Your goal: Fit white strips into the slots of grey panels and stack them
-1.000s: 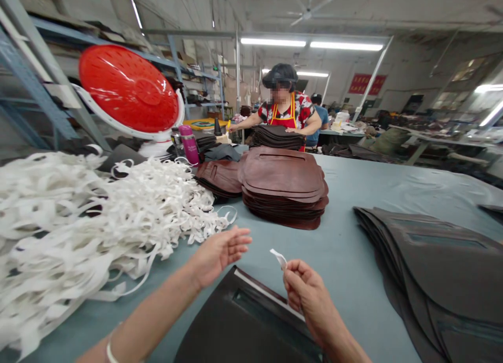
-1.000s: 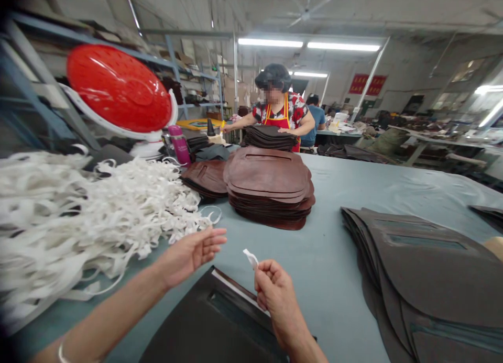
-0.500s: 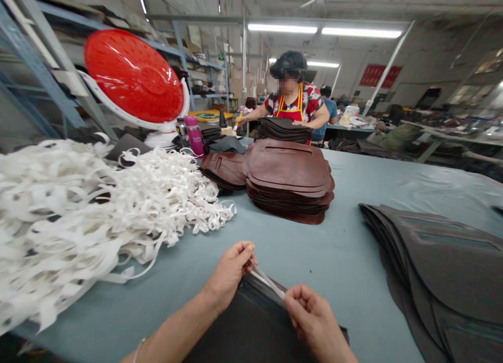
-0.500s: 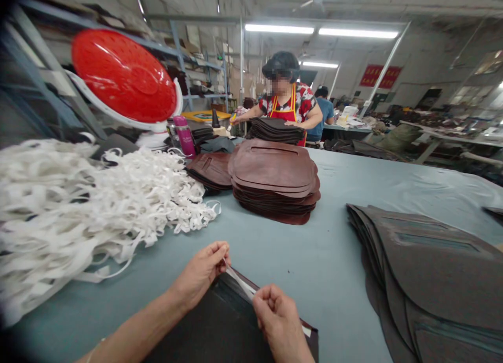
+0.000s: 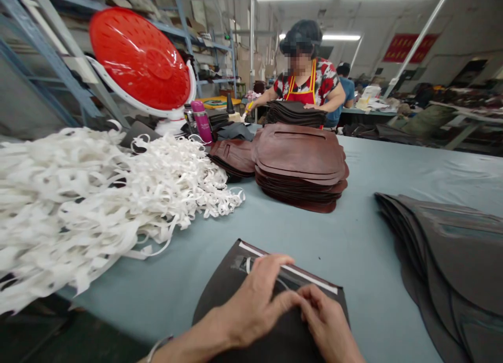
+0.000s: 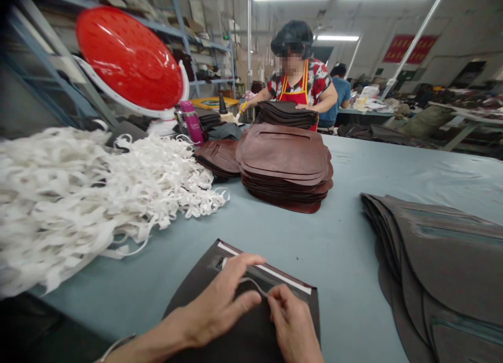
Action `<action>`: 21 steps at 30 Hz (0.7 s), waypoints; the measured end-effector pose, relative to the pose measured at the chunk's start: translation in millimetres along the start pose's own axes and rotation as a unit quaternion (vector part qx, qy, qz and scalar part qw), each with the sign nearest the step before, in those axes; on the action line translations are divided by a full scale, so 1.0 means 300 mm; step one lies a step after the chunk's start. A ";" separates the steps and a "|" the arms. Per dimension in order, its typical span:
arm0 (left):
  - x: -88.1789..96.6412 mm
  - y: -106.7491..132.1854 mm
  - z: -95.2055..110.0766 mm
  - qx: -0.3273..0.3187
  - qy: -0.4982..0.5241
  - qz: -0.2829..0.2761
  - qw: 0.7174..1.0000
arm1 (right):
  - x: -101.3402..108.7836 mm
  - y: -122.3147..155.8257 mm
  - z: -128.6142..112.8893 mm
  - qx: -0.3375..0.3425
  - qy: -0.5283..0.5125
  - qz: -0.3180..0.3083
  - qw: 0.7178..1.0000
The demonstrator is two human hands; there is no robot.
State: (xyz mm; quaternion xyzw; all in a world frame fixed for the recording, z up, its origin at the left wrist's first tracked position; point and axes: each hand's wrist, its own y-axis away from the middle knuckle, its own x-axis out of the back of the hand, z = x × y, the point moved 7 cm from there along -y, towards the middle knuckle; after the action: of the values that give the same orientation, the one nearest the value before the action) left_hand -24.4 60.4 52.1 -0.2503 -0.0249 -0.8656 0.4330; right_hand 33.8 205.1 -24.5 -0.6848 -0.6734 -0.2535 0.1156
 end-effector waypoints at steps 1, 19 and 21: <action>-0.042 0.000 0.023 -0.034 -0.080 -0.044 0.995 | 0.008 -0.017 -0.014 0.008 -0.002 0.003 1.000; 0.202 0.162 -0.259 0.264 -0.099 0.017 0.959 | 0.138 0.069 0.094 -0.075 0.139 0.070 0.985; 0.215 0.149 -0.265 0.265 -0.078 0.017 0.961 | 0.136 0.062 0.096 -0.062 0.127 0.062 0.988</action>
State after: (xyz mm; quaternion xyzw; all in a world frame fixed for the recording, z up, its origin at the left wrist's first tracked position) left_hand -55.4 -35.7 4.4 -0.1935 -0.2825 -0.7982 0.4956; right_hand 56.0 253.6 -24.7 -0.6933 -0.5922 -0.3723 0.1731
